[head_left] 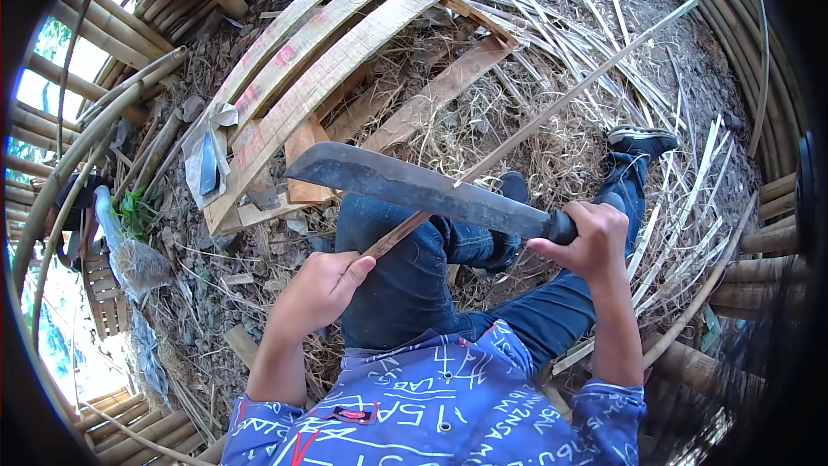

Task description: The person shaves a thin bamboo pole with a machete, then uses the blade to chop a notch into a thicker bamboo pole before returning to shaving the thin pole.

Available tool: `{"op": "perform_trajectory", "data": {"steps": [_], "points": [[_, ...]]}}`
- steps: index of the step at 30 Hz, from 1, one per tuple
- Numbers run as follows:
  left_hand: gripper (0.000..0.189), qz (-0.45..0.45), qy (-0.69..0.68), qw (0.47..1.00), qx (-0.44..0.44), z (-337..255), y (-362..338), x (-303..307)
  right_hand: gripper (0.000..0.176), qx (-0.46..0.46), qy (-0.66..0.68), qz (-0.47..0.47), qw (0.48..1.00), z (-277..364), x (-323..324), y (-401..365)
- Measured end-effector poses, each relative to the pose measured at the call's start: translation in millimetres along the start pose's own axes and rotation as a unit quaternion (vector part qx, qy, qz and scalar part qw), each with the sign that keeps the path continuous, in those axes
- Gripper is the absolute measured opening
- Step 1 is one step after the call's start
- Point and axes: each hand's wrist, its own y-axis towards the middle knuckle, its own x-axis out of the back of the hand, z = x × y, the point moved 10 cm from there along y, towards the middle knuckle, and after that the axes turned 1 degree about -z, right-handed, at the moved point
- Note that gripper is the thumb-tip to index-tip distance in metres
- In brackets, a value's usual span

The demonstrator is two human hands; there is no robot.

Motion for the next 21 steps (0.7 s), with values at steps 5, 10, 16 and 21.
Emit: {"op": "perform_trajectory", "data": {"steps": [5, 10, 16, 21], "points": [[0.044, -0.001, 0.005, 1.0, 0.001, -0.9, 0.2, 0.3, 0.067, 0.0, -0.006, -0.003, 1.0, 0.3, 0.5, -0.4], [0.044, 0.007, 0.01, 1.0, 0.007, 0.6, 0.2, 0.6, 0.067, 0.003, -0.006, -0.014, 1.0, -0.7, 1.0, -3.7], [0.044, 0.005, 0.02, 1.0, -0.002, -3.3, 1.0, 2.0, 0.064, 0.002, -0.001, -0.009, 1.0, 2.1, -0.2, -5.6], [0.044, 0.003, 0.057, 0.998, 0.003, -6.6, 1.5, 1.6, 0.06, -0.015, 0.027, 0.0, 1.0, 6.6, -15.2, -8.6]]}}
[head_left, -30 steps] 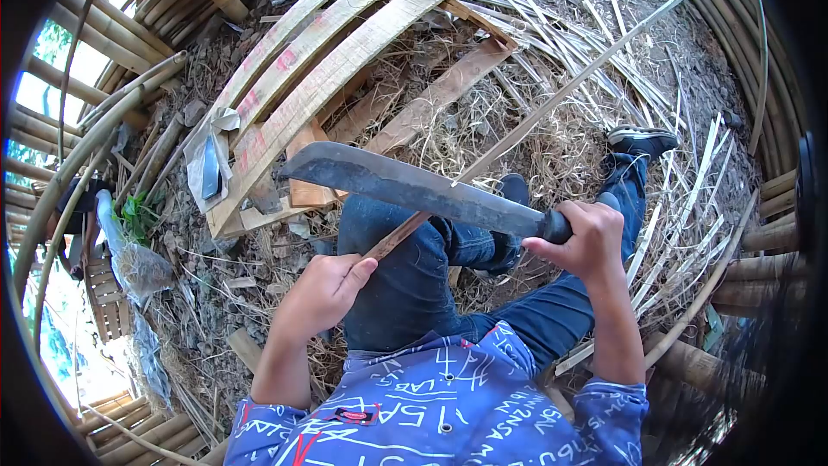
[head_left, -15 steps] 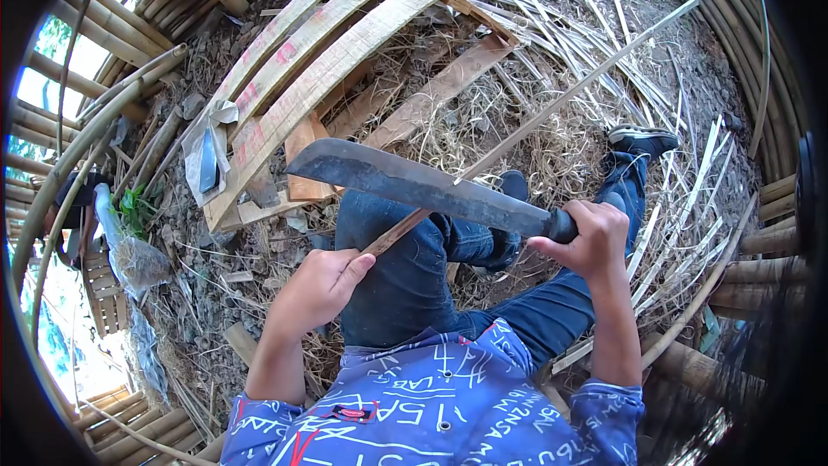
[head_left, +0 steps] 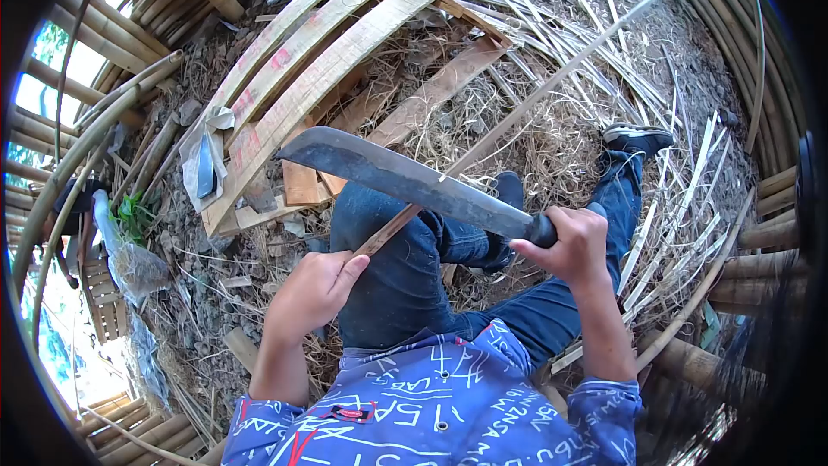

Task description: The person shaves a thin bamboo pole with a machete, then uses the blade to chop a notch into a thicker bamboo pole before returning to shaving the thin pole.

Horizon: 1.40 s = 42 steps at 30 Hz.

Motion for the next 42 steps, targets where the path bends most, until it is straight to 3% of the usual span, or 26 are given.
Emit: {"op": "perform_trajectory", "data": {"steps": [7, 12, 17, 23, 42], "points": [[0.045, -0.008, -0.002, 1.0, 0.021, 2.3, -1.6, -1.3, 0.061, -0.005, 0.02, -0.015, 1.0, 1.5, -3.0, 3.0], [0.045, 0.0, 0.031, 1.0, 0.004, 0.3, 0.7, -2.1, 0.059, -0.004, 0.056, -0.018, 0.998, 38.3, -4.3, 20.6], [0.046, -0.025, -0.025, 0.999, 0.025, 5.7, -3.1, -2.0, 0.066, -0.041, 0.037, -0.006, 0.998, 38.9, -19.0, 45.9], [0.046, -0.021, -0.042, 0.999, 0.019, 13.1, -2.2, -1.3, 0.07, 0.015, -0.002, -0.029, 0.999, 45.3, -7.4, 49.7], [0.046, -0.032, -0.033, 0.999, -0.015, 13.7, -0.6, 1.2, 0.066, -0.033, -0.073, -0.044, 0.996, -28.4, 26.2, -0.8]]}}
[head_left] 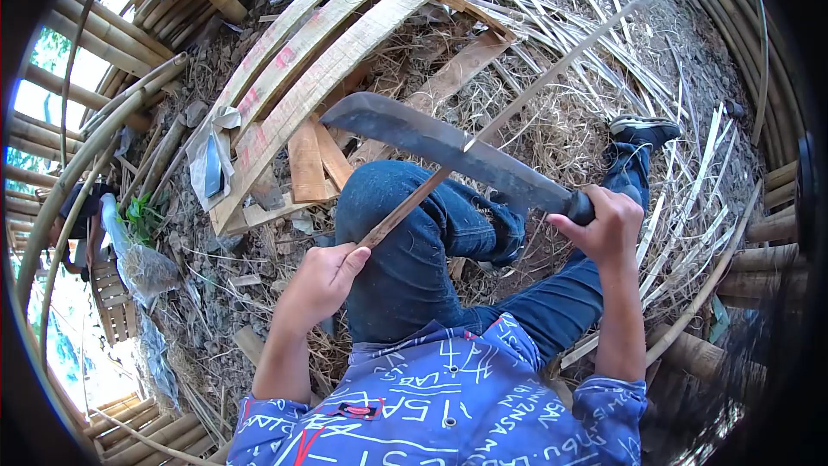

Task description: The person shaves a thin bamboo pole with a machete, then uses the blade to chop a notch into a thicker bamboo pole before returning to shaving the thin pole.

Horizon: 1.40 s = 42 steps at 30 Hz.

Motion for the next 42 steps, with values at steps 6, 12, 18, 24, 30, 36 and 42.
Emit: {"op": "perform_trajectory", "data": {"steps": [6, 12, 18, 24, 30, 36, 42], "points": [[0.045, 0.002, 0.023, 1.0, -0.011, -2.5, 0.7, 2.5, 0.064, -0.011, 0.004, 0.01, 1.0, -9.9, -3.0, -11.3], [0.043, 0.023, -0.013, 1.0, 0.01, -1.2, -1.9, -3.2, 0.061, -0.029, 0.048, 0.034, 0.998, -0.8, -20.6, -6.6], [0.043, 0.038, 0.039, 0.998, 0.024, -7.1, 0.2, -1.4, 0.065, 0.014, 0.097, 0.011, 0.995, 47.0, -25.2, 30.1], [0.047, 0.01, -0.011, 0.999, 0.034, 4.1, -1.9, -2.0, 0.065, 0.025, 0.076, 0.039, 0.996, 60.9, -36.0, 60.6], [0.048, -0.005, -0.01, 1.0, 0.022, 13.1, -1.1, -2.6, 0.07, 0.036, 0.052, -0.025, 0.998, 57.7, -17.7, 66.4], [0.049, -0.008, -0.029, 0.999, 0.022, 17.9, -1.2, -1.3, 0.068, 0.047, 0.035, -0.021, 0.998, 54.6, -13.4, 66.0], [0.042, -0.013, -0.02, 1.0, 0.016, 20.5, -0.2, 1.4, 0.069, 0.041, 0.003, -0.026, 0.999, 29.9, -5.1, 54.7]]}}
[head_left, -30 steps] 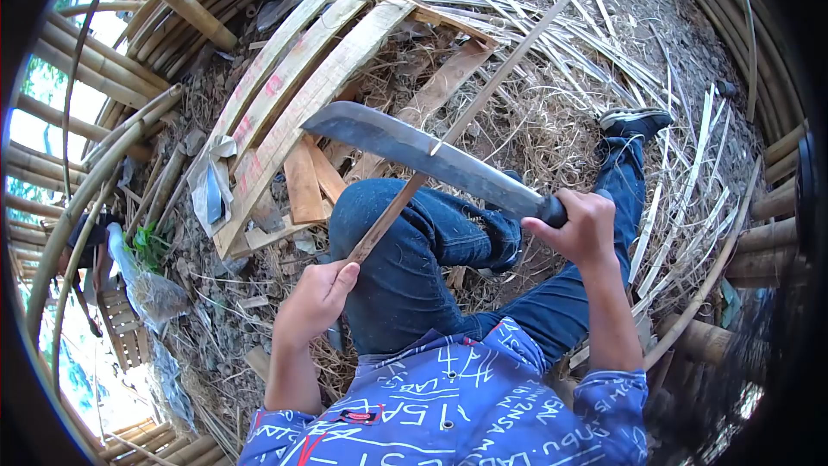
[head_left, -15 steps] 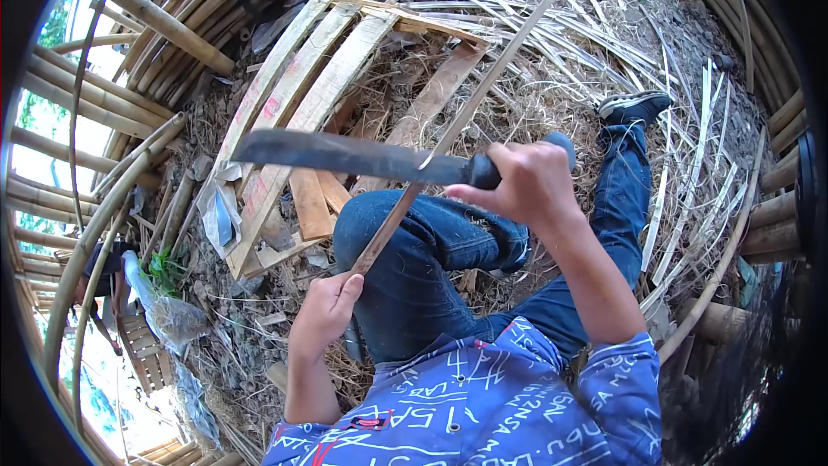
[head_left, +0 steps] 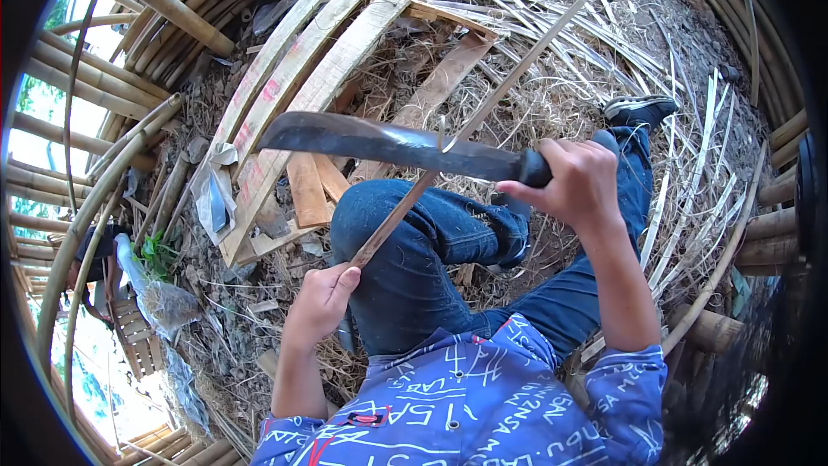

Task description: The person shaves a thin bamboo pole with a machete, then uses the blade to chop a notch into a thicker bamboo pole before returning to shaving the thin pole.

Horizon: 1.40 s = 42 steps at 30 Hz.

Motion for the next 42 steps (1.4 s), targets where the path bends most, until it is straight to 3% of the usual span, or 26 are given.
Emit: {"op": "perform_trajectory", "data": {"steps": [11, 17, 19, 21, 25, 27, 30, 34, 36, 42], "points": [[0.043, 0.025, 0.041, 0.999, -0.003, -5.6, 0.2, 0.1, 0.068, -0.037, -0.061, 0.013, 0.997, -55.6, 22.9, -37.0], [0.042, 0.01, 0.024, 1.0, -0.012, -9.1, -1.8, 3.0, 0.059, -0.066, -0.051, 0.012, 0.996, -101.2, 33.4, -72.5], [0.042, 0.012, 0.033, 0.999, -0.013, -8.3, -1.3, 2.1, 0.055, -0.153, -0.082, 0.032, 0.984, -134.5, 39.2, -93.2], [0.042, 0.018, 0.042, 0.999, -0.016, -9.2, 0.5, 1.1, 0.056, -0.164, -0.078, 0.028, 0.983, -142.3, 40.4, -104.6], [0.042, 0.032, 0.052, 0.998, 0.007, -12.5, -0.8, -1.5, 0.058, -0.151, -0.051, 0.035, 0.987, -121.0, 23.7, -105.7], [0.041, 0.021, 0.056, 0.998, 0.015, -11.6, -2.3, 0.0, 0.059, -0.084, 0.014, 0.006, 0.996, -89.2, 15.1, -91.7], [0.04, 0.004, 0.066, 0.998, -0.007, -17.1, -4.1, 0.5, 0.061, -0.086, 0.078, 0.023, 0.993, -56.3, -7.5, -67.5], [0.04, -0.016, 0.068, 0.997, -0.036, -13.8, -4.2, -1.5, 0.063, -0.054, 0.09, -0.007, 0.994, -23.2, -11.0, -26.7], [0.042, -0.026, 0.066, 0.997, -0.044, -8.7, -4.5, -0.9, 0.06, -0.055, 0.111, 0.06, 0.99, -16.6, -23.6, -11.3], [0.046, -0.034, 0.059, 0.997, -0.042, 0.3, -3.0, -0.9, 0.072, 0.007, 0.067, 0.019, 0.998, -13.1, -20.6, 10.7]]}}
